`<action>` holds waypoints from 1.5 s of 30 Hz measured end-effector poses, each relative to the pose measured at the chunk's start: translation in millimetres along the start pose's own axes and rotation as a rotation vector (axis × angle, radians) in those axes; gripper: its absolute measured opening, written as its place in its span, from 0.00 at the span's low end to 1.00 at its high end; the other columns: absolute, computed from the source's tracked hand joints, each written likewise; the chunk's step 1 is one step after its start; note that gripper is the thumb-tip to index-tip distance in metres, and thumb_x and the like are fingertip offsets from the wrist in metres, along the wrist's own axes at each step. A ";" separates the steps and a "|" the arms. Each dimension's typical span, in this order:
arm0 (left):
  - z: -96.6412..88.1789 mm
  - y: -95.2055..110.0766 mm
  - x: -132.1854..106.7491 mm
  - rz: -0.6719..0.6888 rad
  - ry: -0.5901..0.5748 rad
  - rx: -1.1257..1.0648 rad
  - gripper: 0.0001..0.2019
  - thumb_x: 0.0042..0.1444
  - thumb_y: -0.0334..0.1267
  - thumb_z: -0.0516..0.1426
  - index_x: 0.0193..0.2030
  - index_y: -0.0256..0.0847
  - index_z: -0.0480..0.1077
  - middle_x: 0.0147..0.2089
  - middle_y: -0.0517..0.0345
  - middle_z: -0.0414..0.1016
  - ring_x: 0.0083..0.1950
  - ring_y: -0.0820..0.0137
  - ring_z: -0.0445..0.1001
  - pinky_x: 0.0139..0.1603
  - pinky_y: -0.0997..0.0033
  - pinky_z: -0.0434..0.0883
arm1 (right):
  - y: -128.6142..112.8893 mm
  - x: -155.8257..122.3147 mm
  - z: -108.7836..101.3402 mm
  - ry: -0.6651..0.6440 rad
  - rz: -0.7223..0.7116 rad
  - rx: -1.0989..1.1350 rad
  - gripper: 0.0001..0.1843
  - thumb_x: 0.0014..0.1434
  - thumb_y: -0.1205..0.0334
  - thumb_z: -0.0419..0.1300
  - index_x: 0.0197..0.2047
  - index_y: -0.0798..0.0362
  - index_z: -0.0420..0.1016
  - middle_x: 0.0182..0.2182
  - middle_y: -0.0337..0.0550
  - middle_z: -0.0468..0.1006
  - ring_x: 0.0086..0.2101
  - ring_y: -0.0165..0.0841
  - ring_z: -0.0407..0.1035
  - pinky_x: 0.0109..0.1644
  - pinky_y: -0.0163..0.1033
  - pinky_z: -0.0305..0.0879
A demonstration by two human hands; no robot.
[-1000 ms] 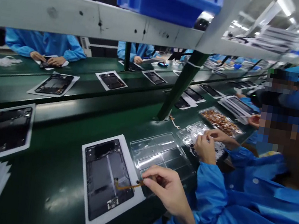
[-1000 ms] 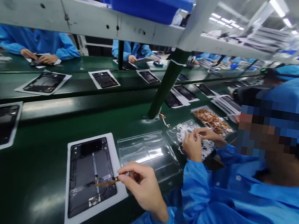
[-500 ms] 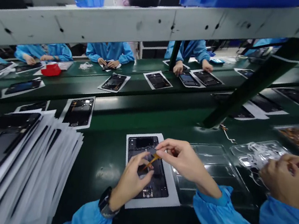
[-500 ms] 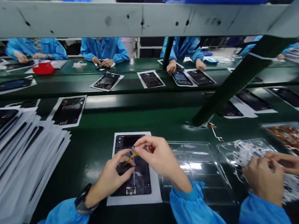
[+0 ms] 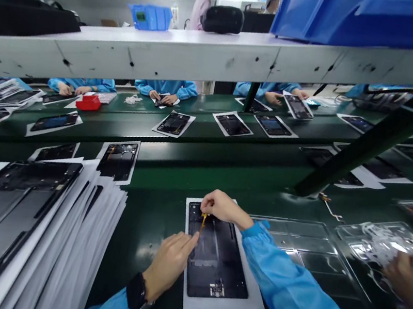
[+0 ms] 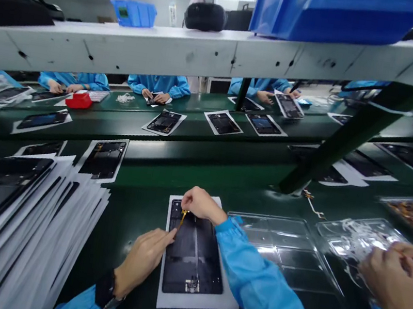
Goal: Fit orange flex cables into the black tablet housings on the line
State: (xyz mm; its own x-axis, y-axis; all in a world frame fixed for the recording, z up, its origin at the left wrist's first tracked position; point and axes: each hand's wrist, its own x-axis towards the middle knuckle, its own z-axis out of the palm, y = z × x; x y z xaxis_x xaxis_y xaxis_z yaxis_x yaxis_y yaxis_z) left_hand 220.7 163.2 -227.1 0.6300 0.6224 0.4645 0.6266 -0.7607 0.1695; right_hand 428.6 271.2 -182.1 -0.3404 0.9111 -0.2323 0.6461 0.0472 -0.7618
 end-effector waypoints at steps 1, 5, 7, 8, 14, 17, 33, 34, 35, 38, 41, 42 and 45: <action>2.3 -3.3 0.2 0.005 -0.004 0.007 0.15 0.66 0.25 0.47 0.55 0.33 0.68 0.37 0.51 0.77 0.35 0.64 0.75 0.34 0.64 0.75 | -0.8 10.2 4.2 -0.010 0.007 -0.023 0.05 0.46 0.70 0.62 0.28 0.56 0.81 0.23 0.40 0.79 0.27 0.29 0.70 0.29 0.31 0.59; 14.0 -11.6 2.0 -0.020 0.018 -0.008 0.14 0.65 0.25 0.47 0.51 0.34 0.70 0.39 0.50 0.77 0.37 0.65 0.75 0.37 0.64 0.76 | -4.1 38.0 16.4 -0.042 0.047 -0.113 0.06 0.45 0.72 0.63 0.27 0.55 0.81 0.23 0.38 0.78 0.26 0.28 0.69 0.29 0.31 0.57; 19.0 -12.7 3.5 -0.041 0.036 -0.015 0.13 0.66 0.26 0.47 0.50 0.34 0.70 0.38 0.50 0.77 0.37 0.65 0.75 0.37 0.64 0.76 | -5.1 44.0 19.8 -0.060 0.064 -0.151 0.07 0.44 0.72 0.63 0.27 0.55 0.81 0.23 0.37 0.77 0.26 0.27 0.68 0.29 0.30 0.57; 21.0 -12.7 4.5 -0.050 0.044 -0.018 0.13 0.66 0.26 0.47 0.50 0.35 0.71 0.38 0.50 0.77 0.36 0.65 0.75 0.36 0.64 0.75 | -5.4 45.8 20.7 -0.071 0.067 -0.166 0.07 0.44 0.72 0.63 0.27 0.54 0.80 0.23 0.37 0.77 0.26 0.27 0.68 0.29 0.30 0.56; 27.6 -14.4 11.0 -0.090 0.067 -0.041 0.11 0.66 0.29 0.49 0.47 0.35 0.72 0.36 0.52 0.77 0.35 0.65 0.75 0.35 0.65 0.74 | -2.9 60.7 19.3 -0.150 0.084 -0.212 0.05 0.43 0.69 0.66 0.28 0.55 0.79 0.21 0.34 0.74 0.25 0.26 0.66 0.28 0.30 0.56; 29.2 -17.3 11.3 -0.101 0.054 -0.036 0.10 0.66 0.29 0.50 0.48 0.36 0.71 0.37 0.52 0.78 0.36 0.65 0.76 0.35 0.65 0.74 | 0.1 71.4 18.2 -0.170 0.118 -0.246 0.07 0.41 0.67 0.69 0.27 0.55 0.77 0.19 0.33 0.71 0.23 0.26 0.64 0.26 0.30 0.55; 33.8 -21.9 7.4 -0.106 0.094 -0.127 0.09 0.68 0.31 0.51 0.47 0.35 0.72 0.37 0.51 0.78 0.38 0.67 0.77 0.39 0.67 0.74 | -8.4 53.7 2.4 -0.103 0.187 -0.578 0.22 0.45 0.41 0.71 0.32 0.50 0.74 0.31 0.41 0.79 0.34 0.36 0.73 0.30 0.35 0.58; 33.9 -21.5 7.6 -0.103 0.094 -0.132 0.09 0.68 0.31 0.51 0.46 0.35 0.72 0.38 0.51 0.78 0.38 0.67 0.77 0.40 0.67 0.74 | -7.8 52.1 4.1 -0.103 0.177 -0.584 0.23 0.45 0.40 0.70 0.33 0.49 0.73 0.32 0.41 0.79 0.35 0.36 0.74 0.31 0.35 0.58; 33.8 -21.2 7.9 -0.101 0.094 -0.138 0.09 0.68 0.31 0.51 0.46 0.36 0.72 0.38 0.51 0.78 0.39 0.67 0.76 0.41 0.67 0.74 | -7.2 50.4 6.3 -0.101 0.167 -0.595 0.24 0.45 0.40 0.70 0.35 0.49 0.73 0.33 0.41 0.79 0.36 0.37 0.74 0.31 0.35 0.58; 31.9 -20.2 9.8 -0.097 0.091 -0.150 0.09 0.67 0.31 0.51 0.45 0.35 0.72 0.40 0.51 0.78 0.40 0.67 0.76 0.42 0.66 0.74 | -6.7 42.5 14.2 -0.082 0.120 -0.643 0.24 0.46 0.43 0.71 0.39 0.50 0.73 0.37 0.45 0.79 0.40 0.40 0.74 0.34 0.36 0.58; 29.7 -19.5 10.7 -0.099 0.083 -0.146 0.09 0.68 0.32 0.50 0.44 0.36 0.73 0.39 0.52 0.77 0.40 0.67 0.76 0.42 0.66 0.75 | -7.3 31.0 20.3 -0.051 0.030 -0.687 0.20 0.53 0.48 0.68 0.44 0.50 0.71 0.42 0.46 0.78 0.42 0.40 0.74 0.37 0.36 0.59; 29.8 -19.6 10.2 -0.100 0.085 -0.147 0.09 0.68 0.32 0.50 0.44 0.36 0.73 0.40 0.51 0.78 0.40 0.67 0.76 0.42 0.66 0.75 | -7.3 27.3 21.5 -0.037 0.000 -0.702 0.19 0.55 0.49 0.67 0.45 0.50 0.71 0.43 0.46 0.78 0.43 0.40 0.73 0.38 0.36 0.59; 33.0 -21.0 7.1 -0.085 0.108 -0.164 0.09 0.67 0.30 0.51 0.45 0.35 0.73 0.47 0.49 0.78 0.46 0.66 0.77 0.46 0.65 0.77 | -5.0 19.3 23.7 0.010 -0.057 -0.743 0.20 0.59 0.47 0.63 0.48 0.51 0.69 0.45 0.47 0.76 0.42 0.40 0.74 0.39 0.37 0.59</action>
State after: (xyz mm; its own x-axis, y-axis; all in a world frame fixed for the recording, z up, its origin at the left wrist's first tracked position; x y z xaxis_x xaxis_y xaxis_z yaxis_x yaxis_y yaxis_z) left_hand 227.1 189.6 -256.0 0.5200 0.6686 0.5315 0.5867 -0.7319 0.3467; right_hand 402.6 278.9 -197.2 -0.3830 0.9026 -0.1965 0.9206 0.3554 -0.1619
